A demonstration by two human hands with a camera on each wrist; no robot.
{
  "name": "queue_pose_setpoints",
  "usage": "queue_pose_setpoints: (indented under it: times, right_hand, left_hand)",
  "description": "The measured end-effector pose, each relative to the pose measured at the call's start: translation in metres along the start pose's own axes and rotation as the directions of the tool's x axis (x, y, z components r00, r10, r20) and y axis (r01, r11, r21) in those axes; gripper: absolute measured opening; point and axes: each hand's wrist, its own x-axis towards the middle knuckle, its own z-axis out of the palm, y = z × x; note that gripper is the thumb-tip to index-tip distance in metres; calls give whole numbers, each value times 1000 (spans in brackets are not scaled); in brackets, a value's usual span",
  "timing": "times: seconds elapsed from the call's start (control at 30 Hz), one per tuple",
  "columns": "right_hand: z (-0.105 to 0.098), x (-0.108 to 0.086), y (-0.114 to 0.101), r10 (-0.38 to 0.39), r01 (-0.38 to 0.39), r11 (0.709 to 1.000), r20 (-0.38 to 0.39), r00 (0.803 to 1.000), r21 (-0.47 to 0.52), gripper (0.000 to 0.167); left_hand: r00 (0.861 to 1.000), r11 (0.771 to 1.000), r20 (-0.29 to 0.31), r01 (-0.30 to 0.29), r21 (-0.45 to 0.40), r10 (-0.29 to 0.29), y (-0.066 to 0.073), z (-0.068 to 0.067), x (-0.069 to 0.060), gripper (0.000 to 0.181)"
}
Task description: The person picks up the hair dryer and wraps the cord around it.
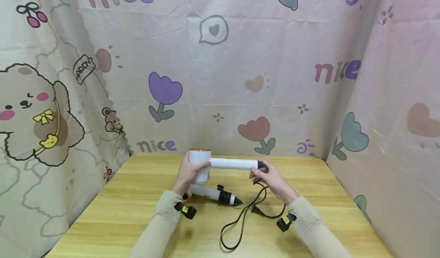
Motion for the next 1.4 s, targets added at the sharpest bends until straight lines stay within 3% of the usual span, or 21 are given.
queue_pose_setpoints:
  times: [0.1,0.23,0.37,0.43,0.53,0.7,0.77,0.87,1.1,1.27,1.4]
  right_hand:
    - [-7,0,8,23,-39,990,117,993,138,48]
    - [-17,5,11,-14,-75,957,303,953,282,71]
    - [-20,10,9,-84,-101,901,397,914,423,57]
    - [-18,11,7,-104,-100,881,395,913,463,49]
    - [-12,12,6,-93,-108,847,346,934,520,43]
    - [-1,19,2,6,-153,789,242,970,594,35]
    - [2,22,1,42,-163,782,210,977,602,32]
    - [6,23,-1,78,-169,785,175,981,596,32]
    - [15,24,-5,132,-153,831,77,988,535,42]
    - [21,26,-8,131,-145,891,63,989,431,42]
    - [18,26,-11,133,-135,949,26,991,285,45]
  left_hand:
    - [999,1000,-48,12,-6,-12,-1,-3,0,72]
    - [995,1000,-96,17,-6,-18,-1,-9,0,71]
    - [993,999,-113,31,-29,-34,-3,-12,0,72]
    - [992,998,-118,44,-42,-49,-5,-13,0,74]
    - [990,997,-128,54,-54,-61,-7,-12,-3,74]
    - [987,996,-147,49,-70,-59,-9,-8,-8,72]
    - [988,996,-147,39,-77,-51,-9,-6,-9,72]
    - [988,997,-150,23,-72,-34,-11,-3,-11,71]
    - [990,1000,-141,-9,-18,6,-11,-4,-17,75]
    - [989,998,-138,-45,51,52,-10,-7,-21,80]
    - [992,997,-100,-71,23,73,-8,-10,-19,78]
